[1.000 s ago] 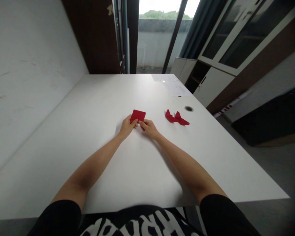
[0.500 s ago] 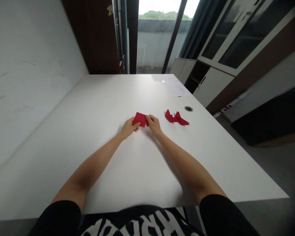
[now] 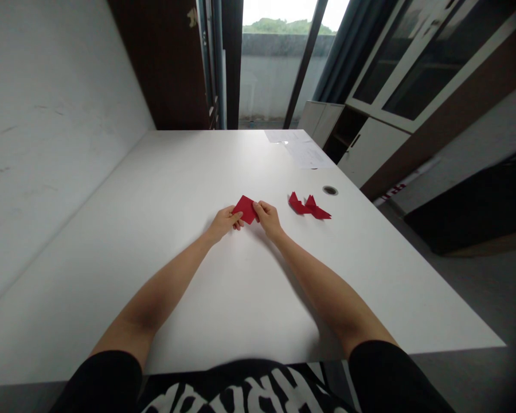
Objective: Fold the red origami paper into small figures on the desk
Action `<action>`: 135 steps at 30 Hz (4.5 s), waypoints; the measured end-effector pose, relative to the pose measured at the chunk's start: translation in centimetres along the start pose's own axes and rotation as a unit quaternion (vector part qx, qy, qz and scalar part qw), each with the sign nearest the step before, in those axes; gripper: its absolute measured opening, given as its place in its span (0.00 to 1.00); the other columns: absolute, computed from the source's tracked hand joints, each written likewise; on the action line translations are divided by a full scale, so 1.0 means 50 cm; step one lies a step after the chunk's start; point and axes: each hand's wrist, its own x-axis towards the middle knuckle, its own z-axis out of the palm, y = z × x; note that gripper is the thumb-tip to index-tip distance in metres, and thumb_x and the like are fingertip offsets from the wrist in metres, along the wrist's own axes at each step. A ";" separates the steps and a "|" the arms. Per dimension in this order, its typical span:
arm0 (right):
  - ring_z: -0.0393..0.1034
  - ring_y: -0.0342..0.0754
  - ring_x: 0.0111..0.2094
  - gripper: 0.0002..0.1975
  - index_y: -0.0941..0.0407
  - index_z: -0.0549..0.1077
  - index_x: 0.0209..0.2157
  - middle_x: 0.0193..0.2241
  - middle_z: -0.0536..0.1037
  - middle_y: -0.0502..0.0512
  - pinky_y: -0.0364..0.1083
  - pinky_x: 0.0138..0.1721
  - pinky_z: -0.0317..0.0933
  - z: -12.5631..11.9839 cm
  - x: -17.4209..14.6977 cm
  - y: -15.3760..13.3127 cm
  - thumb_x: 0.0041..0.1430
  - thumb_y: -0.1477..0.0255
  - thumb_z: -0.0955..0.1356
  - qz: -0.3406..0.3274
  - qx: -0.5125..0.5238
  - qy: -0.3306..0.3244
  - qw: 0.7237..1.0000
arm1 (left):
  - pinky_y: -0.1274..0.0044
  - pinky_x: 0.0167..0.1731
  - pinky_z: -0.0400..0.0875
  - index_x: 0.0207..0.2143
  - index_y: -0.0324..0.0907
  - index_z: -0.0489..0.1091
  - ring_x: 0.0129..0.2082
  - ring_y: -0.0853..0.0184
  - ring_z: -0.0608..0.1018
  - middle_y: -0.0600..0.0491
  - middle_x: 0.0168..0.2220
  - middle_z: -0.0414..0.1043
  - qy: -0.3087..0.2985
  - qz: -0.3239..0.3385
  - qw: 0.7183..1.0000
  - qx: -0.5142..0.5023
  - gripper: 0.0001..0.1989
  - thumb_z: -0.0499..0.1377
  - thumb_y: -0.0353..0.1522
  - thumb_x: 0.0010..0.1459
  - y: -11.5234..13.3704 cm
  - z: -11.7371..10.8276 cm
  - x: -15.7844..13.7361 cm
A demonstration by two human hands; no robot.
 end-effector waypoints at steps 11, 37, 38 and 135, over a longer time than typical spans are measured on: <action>0.57 0.41 0.21 0.28 0.54 0.63 0.19 0.16 0.65 0.46 0.43 0.26 0.53 0.011 -0.016 -0.014 0.65 0.48 0.63 -0.016 -0.039 -0.061 0.997 | 0.80 0.18 0.58 0.27 0.41 0.65 0.16 0.74 0.65 0.57 0.17 0.66 0.178 0.032 0.983 0.003 0.24 0.59 0.52 0.61 -0.018 -0.017 0.016; 0.66 0.46 0.33 0.19 0.54 0.71 0.53 0.36 0.72 0.53 0.45 0.40 0.62 -0.015 -0.019 -0.010 0.59 0.74 0.66 -0.227 -0.304 -0.175 0.909 | 0.78 0.24 0.50 0.21 0.43 0.62 0.23 0.70 0.60 0.58 0.20 0.59 0.188 0.012 0.957 0.222 0.18 0.56 0.40 0.62 -0.013 -0.075 0.026; 0.66 0.46 0.33 0.19 0.54 0.71 0.54 0.36 0.72 0.52 0.45 0.39 0.63 -0.016 -0.018 -0.010 0.60 0.74 0.66 -0.224 -0.302 -0.172 0.911 | 0.77 0.24 0.50 0.22 0.43 0.62 0.23 0.70 0.60 0.58 0.20 0.59 0.190 0.010 0.957 0.220 0.18 0.56 0.40 0.62 -0.011 -0.076 0.026; 0.68 0.47 0.37 0.06 0.55 0.75 0.36 0.34 0.77 0.54 0.44 0.38 0.55 0.027 -0.136 -0.043 0.67 0.70 0.67 -0.039 -0.439 -0.183 0.878 | 0.69 0.45 0.67 0.42 0.47 0.81 0.41 0.62 0.75 0.51 0.40 0.79 0.051 0.053 0.820 0.567 0.11 0.58 0.36 0.66 0.027 -0.021 -0.172</action>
